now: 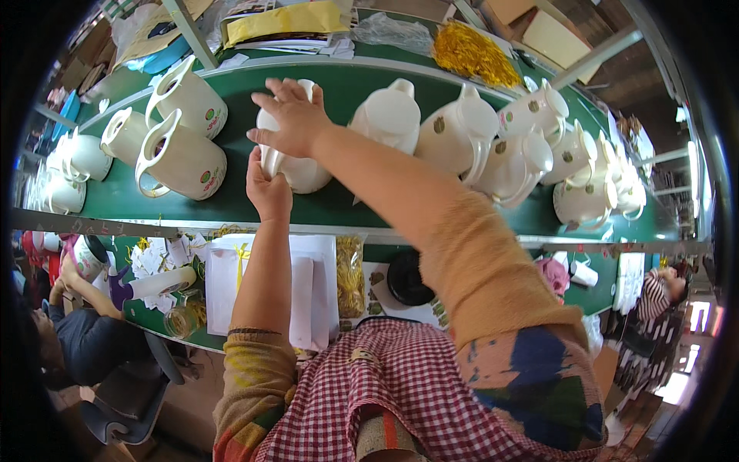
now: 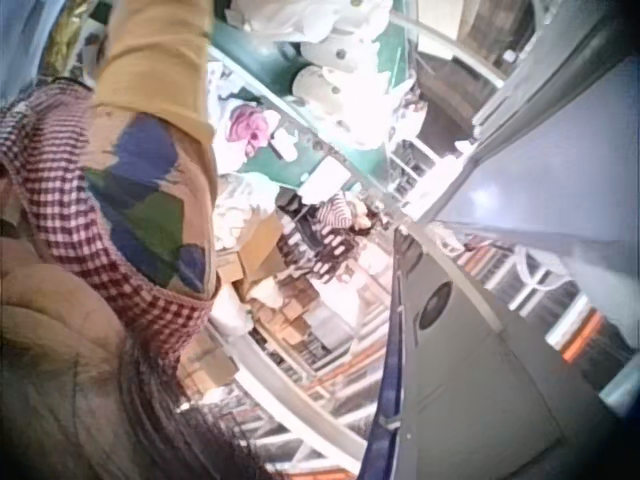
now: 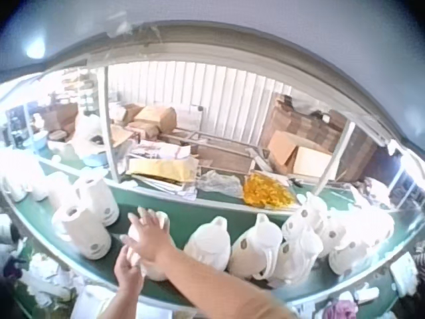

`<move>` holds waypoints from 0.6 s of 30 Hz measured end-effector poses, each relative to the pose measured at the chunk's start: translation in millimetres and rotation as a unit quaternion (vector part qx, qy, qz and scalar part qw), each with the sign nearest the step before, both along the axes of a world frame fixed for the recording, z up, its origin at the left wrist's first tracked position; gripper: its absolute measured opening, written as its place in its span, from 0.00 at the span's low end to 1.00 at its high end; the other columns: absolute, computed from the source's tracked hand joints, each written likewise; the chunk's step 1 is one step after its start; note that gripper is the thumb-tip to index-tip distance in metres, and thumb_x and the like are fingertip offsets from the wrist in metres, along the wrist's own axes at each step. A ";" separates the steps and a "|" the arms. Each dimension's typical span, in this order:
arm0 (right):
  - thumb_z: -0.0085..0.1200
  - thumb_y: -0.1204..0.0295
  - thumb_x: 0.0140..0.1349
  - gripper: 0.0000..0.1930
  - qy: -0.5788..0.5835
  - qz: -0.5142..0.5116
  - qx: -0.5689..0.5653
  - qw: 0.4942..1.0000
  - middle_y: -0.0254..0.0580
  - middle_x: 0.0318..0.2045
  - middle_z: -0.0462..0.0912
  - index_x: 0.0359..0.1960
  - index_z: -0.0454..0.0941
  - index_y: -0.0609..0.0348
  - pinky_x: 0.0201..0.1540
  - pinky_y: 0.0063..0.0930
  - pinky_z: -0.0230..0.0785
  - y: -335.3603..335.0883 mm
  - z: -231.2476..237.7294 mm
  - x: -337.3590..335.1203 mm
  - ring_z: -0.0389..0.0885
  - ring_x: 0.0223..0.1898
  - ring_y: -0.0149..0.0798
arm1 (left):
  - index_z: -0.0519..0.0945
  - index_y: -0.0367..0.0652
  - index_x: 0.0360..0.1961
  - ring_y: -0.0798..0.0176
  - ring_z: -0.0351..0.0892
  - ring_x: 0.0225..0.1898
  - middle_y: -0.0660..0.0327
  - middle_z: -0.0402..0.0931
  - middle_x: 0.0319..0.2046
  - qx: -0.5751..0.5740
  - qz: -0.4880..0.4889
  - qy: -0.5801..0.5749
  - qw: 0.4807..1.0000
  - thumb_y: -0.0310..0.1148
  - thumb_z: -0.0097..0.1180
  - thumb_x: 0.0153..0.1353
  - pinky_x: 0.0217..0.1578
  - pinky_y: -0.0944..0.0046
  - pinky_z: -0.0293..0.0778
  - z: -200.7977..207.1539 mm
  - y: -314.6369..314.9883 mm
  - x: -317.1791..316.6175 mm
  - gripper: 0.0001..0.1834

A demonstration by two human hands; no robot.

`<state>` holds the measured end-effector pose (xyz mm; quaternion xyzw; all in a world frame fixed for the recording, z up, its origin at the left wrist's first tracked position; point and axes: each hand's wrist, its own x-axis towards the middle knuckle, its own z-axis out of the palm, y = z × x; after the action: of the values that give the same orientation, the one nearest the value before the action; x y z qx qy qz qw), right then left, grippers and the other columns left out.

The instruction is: The person assembles white plastic pitchers by attaching lids and handles, then applies small stickers to the sides. The person handles multiple pitchers one at a time, placing finished units on the conveyor belt.

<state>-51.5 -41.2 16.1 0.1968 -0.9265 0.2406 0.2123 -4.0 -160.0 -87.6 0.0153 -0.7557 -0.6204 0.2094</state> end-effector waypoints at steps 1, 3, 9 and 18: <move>0.57 0.45 0.55 0.29 0.033 0.033 -0.066 0.997 0.43 0.60 0.72 0.52 0.78 0.50 0.62 0.55 0.55 11.4 13.8 12.7 0.61 0.66 0.50 | 0.73 0.34 0.53 0.56 0.79 0.47 0.54 0.77 0.47 -0.054 0.042 0.017 0.997 0.15 0.49 0.51 0.51 0.63 0.71 3.1 -1.1 1.9 0.24; 0.58 0.50 0.57 0.29 0.036 0.164 -0.265 0.949 0.50 0.56 0.76 0.54 0.76 0.55 0.61 0.43 0.61 46.8 36.4 53.7 0.71 0.60 0.51 | 0.75 0.34 0.49 0.47 0.77 0.48 0.49 0.76 0.46 -0.086 0.096 -0.039 0.991 0.21 0.54 0.48 0.52 0.57 0.70 16.4 -2.2 22.5 0.22; 0.55 0.66 0.65 0.19 -0.229 -0.136 -0.401 0.876 0.42 0.50 0.81 0.55 0.76 0.60 0.55 0.26 0.68 249.4 8.7 265.0 0.77 0.52 0.32 | 0.75 0.28 0.42 0.45 0.68 0.54 0.45 0.70 0.49 -0.168 0.063 0.022 0.983 0.28 0.65 0.43 0.58 0.51 0.62 -8.3 2.2 3.7 0.24; 0.58 0.64 0.58 0.17 -0.212 -0.470 -0.207 0.832 0.46 0.35 0.84 0.48 0.80 0.56 0.43 0.34 0.72 351.5 -144.7 505.2 0.83 0.38 0.44 | 0.75 0.38 0.48 0.66 0.75 0.45 0.62 0.73 0.42 -0.094 -0.225 -0.112 0.963 0.26 0.58 0.60 0.45 0.67 0.72 35.6 101.7 141.8 0.15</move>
<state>453.7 310.3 -128.6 -0.3662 -0.8582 0.3338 0.1342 137.8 -58.3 -52.0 -0.1060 -0.8133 -0.5718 -0.0208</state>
